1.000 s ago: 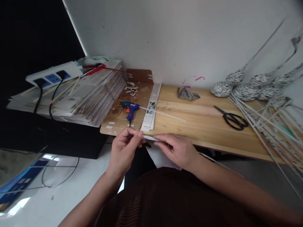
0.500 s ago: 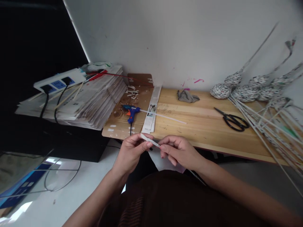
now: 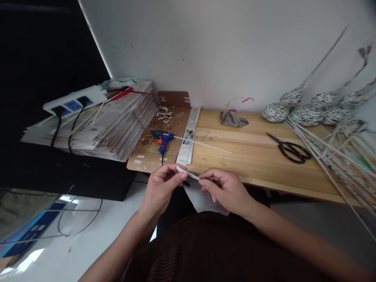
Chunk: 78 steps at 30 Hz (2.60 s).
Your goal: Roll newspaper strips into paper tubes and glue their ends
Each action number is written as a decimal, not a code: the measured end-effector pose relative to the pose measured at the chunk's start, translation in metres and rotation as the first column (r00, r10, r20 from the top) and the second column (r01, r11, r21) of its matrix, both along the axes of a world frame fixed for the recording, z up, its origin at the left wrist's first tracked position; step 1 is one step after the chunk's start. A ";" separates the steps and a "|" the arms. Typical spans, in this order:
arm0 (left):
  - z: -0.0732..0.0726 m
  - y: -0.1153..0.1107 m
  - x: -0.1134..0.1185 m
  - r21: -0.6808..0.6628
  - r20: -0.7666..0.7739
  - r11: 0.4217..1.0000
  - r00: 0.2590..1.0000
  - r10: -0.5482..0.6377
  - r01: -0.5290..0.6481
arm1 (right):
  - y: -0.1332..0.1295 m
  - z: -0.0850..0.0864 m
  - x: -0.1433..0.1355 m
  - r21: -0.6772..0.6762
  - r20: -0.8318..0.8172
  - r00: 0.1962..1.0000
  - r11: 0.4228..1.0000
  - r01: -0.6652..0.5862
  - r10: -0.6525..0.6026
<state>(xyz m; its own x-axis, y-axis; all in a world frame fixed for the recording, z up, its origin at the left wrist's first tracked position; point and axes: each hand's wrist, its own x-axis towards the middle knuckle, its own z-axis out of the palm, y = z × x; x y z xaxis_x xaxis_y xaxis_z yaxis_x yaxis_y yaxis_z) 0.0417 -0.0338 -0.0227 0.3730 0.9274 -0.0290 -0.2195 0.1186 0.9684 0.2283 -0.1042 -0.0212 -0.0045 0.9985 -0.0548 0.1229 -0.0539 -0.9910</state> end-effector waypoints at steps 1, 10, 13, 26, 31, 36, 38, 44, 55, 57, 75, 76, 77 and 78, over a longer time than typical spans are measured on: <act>0.000 0.000 0.000 -0.002 0.006 1.000 1.000 -0.008 0.008 | 0.000 0.000 0.000 -0.018 -0.007 1.000 1.000 -0.011 0.011; 0.003 -0.004 0.002 -0.017 -0.021 0.999 0.999 0.031 -0.031 | -0.001 -0.004 0.000 0.130 0.132 0.990 0.991 0.027 -0.045; 0.002 -0.005 0.003 -0.007 0.004 0.999 0.999 0.044 -0.044 | -0.001 -0.005 -0.001 0.159 0.161 0.985 0.987 0.040 -0.065; 0.000 0.004 -0.002 -0.013 0.063 0.985 0.984 -0.169 0.170 | 0.004 -0.008 0.008 -0.141 -0.295 0.938 0.963 -0.229 0.180; 0.003 0.006 -0.002 0.041 0.014 0.989 0.990 -0.140 0.140 | 0.002 -0.009 0.010 -0.145 -0.296 0.934 0.956 -0.253 0.202; 0.005 0.007 0.002 0.080 -0.045 0.993 0.995 -0.088 0.091 | -0.001 -0.011 0.009 -0.109 -0.149 0.971 0.973 -0.202 0.185; 0.006 0.005 0.004 0.065 -0.044 0.995 0.996 -0.075 0.078 | -0.001 -0.014 0.009 -0.067 -0.115 0.979 0.982 -0.178 0.170; 0.010 -0.002 0.012 0.058 -0.055 0.995 0.996 -0.076 0.079 | 0.001 -0.022 0.010 0.015 -0.107 0.985 0.991 -0.134 0.135; 0.026 -0.014 0.017 0.256 -0.166 0.967 0.985 0.046 -0.001 | 0.005 -0.035 0.011 0.086 -0.114 0.984 0.988 -0.127 0.136; 0.024 -0.014 0.016 0.300 -0.194 0.954 0.979 0.057 0.004 | 0.005 -0.037 0.011 0.101 -0.106 0.985 0.987 -0.123 0.134; 0.007 0.003 0.001 0.182 -0.151 0.980 0.983 0.104 -0.076 | -0.010 -0.026 0.020 0.081 0.113 0.991 0.994 -0.077 0.068; 0.004 0.010 -0.001 0.130 -0.098 0.987 0.989 0.108 -0.095 | -0.015 -0.025 0.025 0.098 0.157 0.986 0.993 -0.069 0.053; 0.001 0.017 -0.001 0.085 -0.051 0.989 0.991 0.124 -0.119 | -0.021 -0.023 0.030 0.120 0.207 0.978 0.991 -0.058 0.032; -0.001 0.024 -0.001 0.046 -0.014 0.990 0.991 0.135 -0.134 | -0.029 -0.021 0.035 0.143 0.261 0.965 0.989 -0.042 0.003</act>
<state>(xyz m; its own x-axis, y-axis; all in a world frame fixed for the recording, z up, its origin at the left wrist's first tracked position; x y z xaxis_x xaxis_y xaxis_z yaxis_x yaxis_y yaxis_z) 0.0410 -0.0102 -0.0241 0.2445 0.9696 0.0081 -0.2141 0.0458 0.9757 0.2636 -0.1329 -0.0425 -0.0322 0.9955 0.0895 0.3760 0.0950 -0.9217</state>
